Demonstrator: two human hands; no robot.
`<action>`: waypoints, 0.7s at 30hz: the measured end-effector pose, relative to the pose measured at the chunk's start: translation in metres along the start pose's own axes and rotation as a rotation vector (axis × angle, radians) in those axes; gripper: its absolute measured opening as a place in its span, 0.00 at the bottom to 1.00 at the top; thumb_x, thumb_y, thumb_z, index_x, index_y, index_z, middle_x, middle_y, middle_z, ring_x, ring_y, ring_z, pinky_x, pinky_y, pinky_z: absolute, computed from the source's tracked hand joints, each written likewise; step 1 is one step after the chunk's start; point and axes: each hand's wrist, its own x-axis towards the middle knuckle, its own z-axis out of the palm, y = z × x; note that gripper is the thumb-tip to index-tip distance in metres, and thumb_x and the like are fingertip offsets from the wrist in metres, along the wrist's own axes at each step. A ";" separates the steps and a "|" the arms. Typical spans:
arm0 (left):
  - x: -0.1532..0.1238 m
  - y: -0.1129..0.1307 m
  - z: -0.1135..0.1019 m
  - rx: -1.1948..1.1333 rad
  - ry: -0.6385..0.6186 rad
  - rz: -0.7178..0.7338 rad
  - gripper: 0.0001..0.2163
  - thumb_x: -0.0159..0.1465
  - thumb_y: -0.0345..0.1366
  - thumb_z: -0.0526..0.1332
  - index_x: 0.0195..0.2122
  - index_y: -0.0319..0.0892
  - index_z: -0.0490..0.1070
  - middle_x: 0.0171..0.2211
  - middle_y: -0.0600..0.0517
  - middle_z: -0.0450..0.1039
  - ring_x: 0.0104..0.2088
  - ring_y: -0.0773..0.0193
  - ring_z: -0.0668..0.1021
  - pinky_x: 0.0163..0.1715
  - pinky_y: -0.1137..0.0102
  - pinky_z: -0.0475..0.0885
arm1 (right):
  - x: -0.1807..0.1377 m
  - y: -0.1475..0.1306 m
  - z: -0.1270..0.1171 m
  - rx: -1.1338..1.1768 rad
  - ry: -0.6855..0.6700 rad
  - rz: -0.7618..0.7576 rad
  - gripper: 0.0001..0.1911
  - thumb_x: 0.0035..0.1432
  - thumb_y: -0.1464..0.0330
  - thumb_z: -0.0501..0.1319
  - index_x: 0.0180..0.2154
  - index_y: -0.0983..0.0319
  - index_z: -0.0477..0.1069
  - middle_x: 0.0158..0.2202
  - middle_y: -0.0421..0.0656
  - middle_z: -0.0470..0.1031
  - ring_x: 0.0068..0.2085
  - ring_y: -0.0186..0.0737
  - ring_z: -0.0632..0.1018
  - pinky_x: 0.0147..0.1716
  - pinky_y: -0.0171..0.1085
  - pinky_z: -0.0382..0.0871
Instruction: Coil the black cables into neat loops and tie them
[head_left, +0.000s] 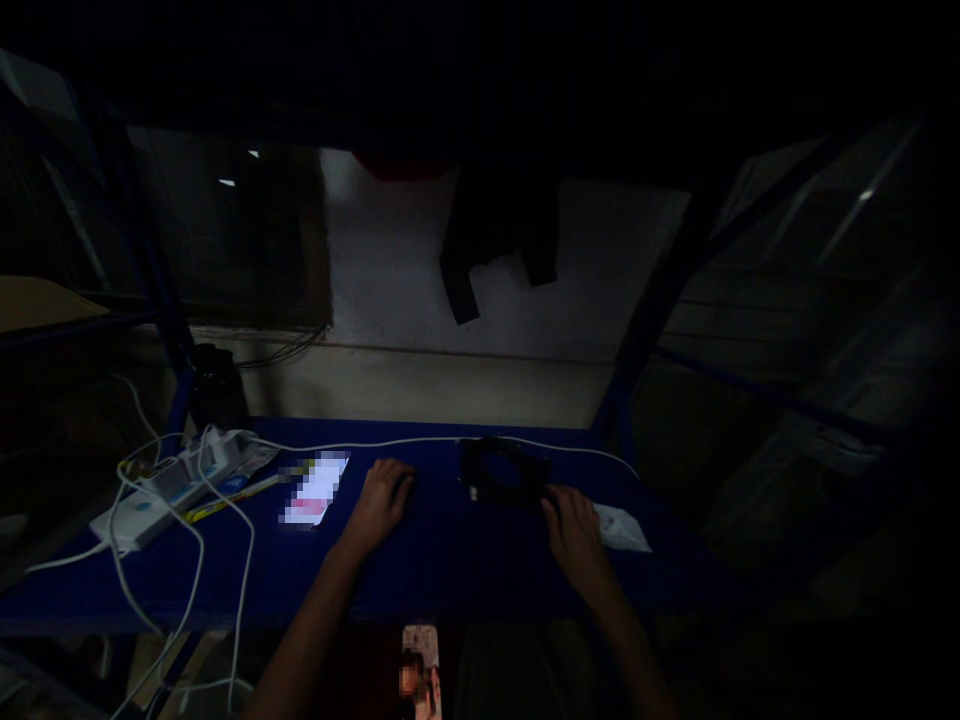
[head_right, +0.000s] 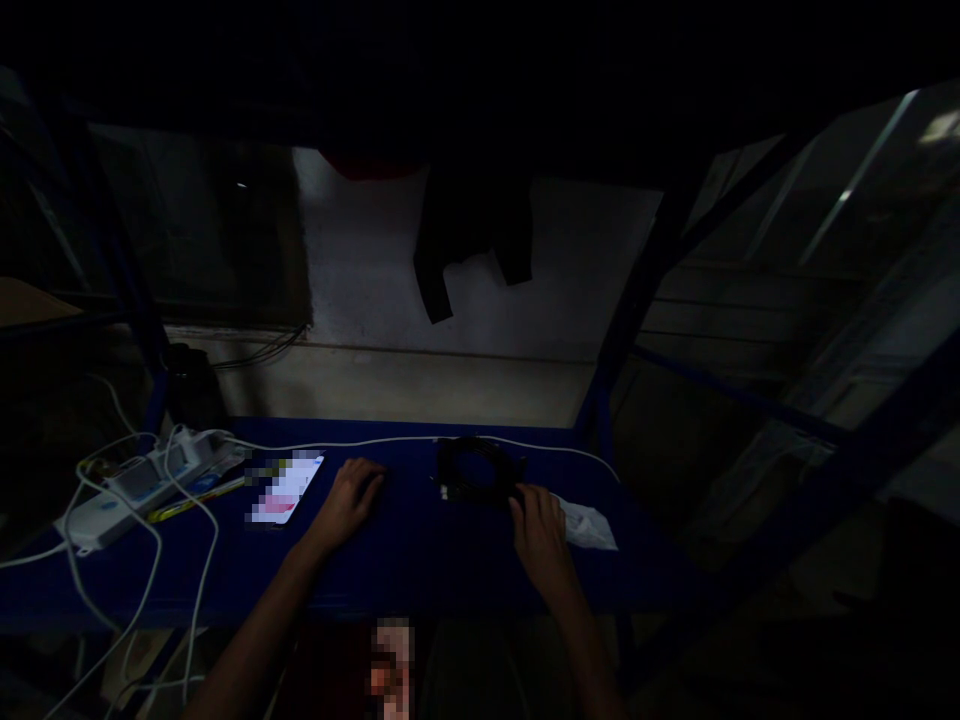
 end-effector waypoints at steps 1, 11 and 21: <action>0.000 -0.001 0.000 -0.002 0.001 0.003 0.12 0.77 0.39 0.53 0.50 0.46 0.76 0.47 0.46 0.78 0.49 0.51 0.76 0.54 0.54 0.69 | 0.000 0.000 0.000 0.002 0.001 -0.001 0.20 0.77 0.54 0.48 0.55 0.59 0.70 0.51 0.55 0.76 0.51 0.58 0.76 0.51 0.56 0.70; 0.000 -0.002 0.002 -0.006 -0.009 -0.001 0.12 0.76 0.37 0.53 0.51 0.46 0.76 0.47 0.46 0.77 0.49 0.51 0.76 0.54 0.53 0.69 | -0.001 0.000 -0.001 0.015 -0.013 0.032 0.22 0.76 0.53 0.48 0.55 0.59 0.70 0.52 0.56 0.76 0.52 0.59 0.76 0.52 0.58 0.70; -0.001 0.000 -0.001 -0.029 -0.002 -0.016 0.12 0.76 0.37 0.53 0.50 0.46 0.76 0.48 0.45 0.78 0.50 0.51 0.76 0.56 0.52 0.68 | 0.037 -0.011 -0.002 0.172 -0.237 -0.174 0.20 0.72 0.55 0.59 0.59 0.54 0.75 0.60 0.50 0.78 0.63 0.56 0.75 0.62 0.58 0.67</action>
